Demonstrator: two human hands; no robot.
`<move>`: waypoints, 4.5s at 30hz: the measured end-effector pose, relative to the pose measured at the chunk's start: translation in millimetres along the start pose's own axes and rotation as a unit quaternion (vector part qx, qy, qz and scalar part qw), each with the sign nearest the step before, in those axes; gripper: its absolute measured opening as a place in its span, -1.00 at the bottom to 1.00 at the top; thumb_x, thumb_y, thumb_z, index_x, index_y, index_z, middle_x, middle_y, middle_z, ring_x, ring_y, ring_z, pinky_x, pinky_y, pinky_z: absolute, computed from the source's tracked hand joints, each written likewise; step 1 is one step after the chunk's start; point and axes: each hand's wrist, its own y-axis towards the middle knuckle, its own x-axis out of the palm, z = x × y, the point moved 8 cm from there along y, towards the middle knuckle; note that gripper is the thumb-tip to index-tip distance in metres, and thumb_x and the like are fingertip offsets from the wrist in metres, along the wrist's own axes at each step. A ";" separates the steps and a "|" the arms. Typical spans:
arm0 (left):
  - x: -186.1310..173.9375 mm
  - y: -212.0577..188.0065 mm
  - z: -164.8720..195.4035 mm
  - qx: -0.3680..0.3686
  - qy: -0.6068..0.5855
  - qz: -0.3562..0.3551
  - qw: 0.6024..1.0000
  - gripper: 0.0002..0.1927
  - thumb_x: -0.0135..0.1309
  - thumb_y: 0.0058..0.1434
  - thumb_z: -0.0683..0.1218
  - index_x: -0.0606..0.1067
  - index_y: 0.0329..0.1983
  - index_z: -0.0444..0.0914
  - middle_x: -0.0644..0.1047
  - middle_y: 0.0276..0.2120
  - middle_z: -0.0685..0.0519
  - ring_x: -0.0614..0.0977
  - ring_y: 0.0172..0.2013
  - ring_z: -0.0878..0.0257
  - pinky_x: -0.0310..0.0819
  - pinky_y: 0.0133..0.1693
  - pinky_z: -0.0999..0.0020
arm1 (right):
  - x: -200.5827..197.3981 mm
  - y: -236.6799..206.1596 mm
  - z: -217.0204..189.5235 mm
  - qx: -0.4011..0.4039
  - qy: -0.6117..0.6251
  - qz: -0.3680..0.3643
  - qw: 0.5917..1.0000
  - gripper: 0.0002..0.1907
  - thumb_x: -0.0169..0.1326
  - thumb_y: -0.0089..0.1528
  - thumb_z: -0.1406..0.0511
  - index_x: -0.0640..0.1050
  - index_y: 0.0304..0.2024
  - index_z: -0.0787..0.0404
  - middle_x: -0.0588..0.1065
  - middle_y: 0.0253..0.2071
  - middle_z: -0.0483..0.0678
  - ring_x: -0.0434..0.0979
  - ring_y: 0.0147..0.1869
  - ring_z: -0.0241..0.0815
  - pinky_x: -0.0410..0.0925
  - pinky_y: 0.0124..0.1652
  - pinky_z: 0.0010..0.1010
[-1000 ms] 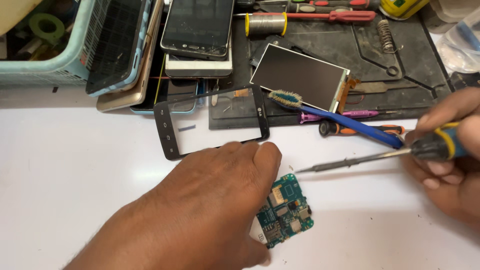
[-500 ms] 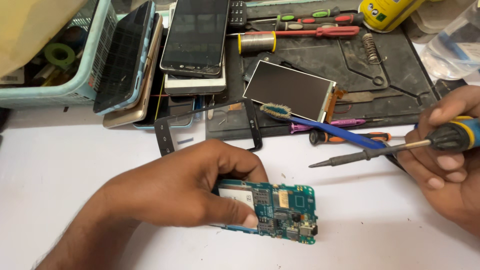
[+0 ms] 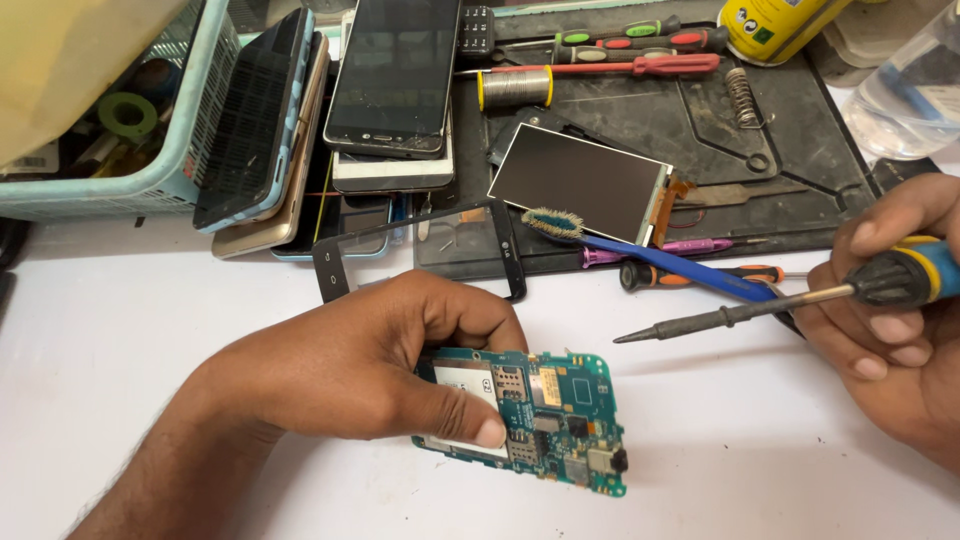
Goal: The person repairs a disassembled smartphone motherboard on a white workbench. They first handle small components by hand, then use a soldering iron to solder the charging port area, repeatedly repositioning and flipping the board while steadying it with the other hand.
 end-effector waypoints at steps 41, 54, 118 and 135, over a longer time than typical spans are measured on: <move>1.0 -5.2 26.0 -0.150 0.400 0.121 0.896 -0.31 0.40 -0.11 0.16 0.53 0.15 0.03 0.61 -0.24 0.15 0.66 -0.21 0.23 0.49 -0.13 0.18 | -65.7 -30.0 17.8 0.076 -0.291 0.062 0.952 -0.68 -0.03 0.34 0.21 0.39 -0.24 0.42 0.23 -0.55 0.03 0.08 -0.54 -0.34 0.15 -0.56 -0.42; 3.2 -4.2 30.2 -0.112 0.412 0.115 0.897 -0.33 0.38 -0.08 0.17 0.53 0.16 0.02 0.60 -0.25 0.14 0.64 -0.20 0.21 0.47 -0.13 0.18 | -54.5 -22.7 18.9 0.096 -0.280 0.073 0.952 -0.73 0.00 0.30 0.26 0.40 -0.21 0.42 0.25 -0.57 0.07 0.07 -0.57 -0.33 0.15 -0.60 -0.39; 6.2 -3.8 28.9 -0.136 0.400 0.096 0.901 -0.31 0.40 -0.09 0.14 0.51 0.17 0.04 0.60 -0.23 0.15 0.65 -0.18 0.22 0.47 -0.11 0.18 | -70.0 -30.3 16.0 0.106 -0.325 0.065 0.938 -0.72 -0.02 0.33 0.25 0.39 -0.22 0.41 0.26 -0.48 0.07 0.16 -0.51 -0.32 0.32 -0.51 -0.41; 4.5 -4.4 24.2 -0.100 0.405 0.104 0.903 -0.33 0.37 -0.08 0.14 0.52 0.16 0.00 0.63 -0.21 0.11 0.66 -0.15 0.19 0.48 -0.05 0.16 | -66.1 -35.0 15.1 0.027 -0.315 -0.013 0.949 -0.74 0.02 0.36 0.22 0.42 -0.24 0.32 0.32 -0.50 0.03 0.26 -0.46 -0.27 0.34 -0.37 -0.40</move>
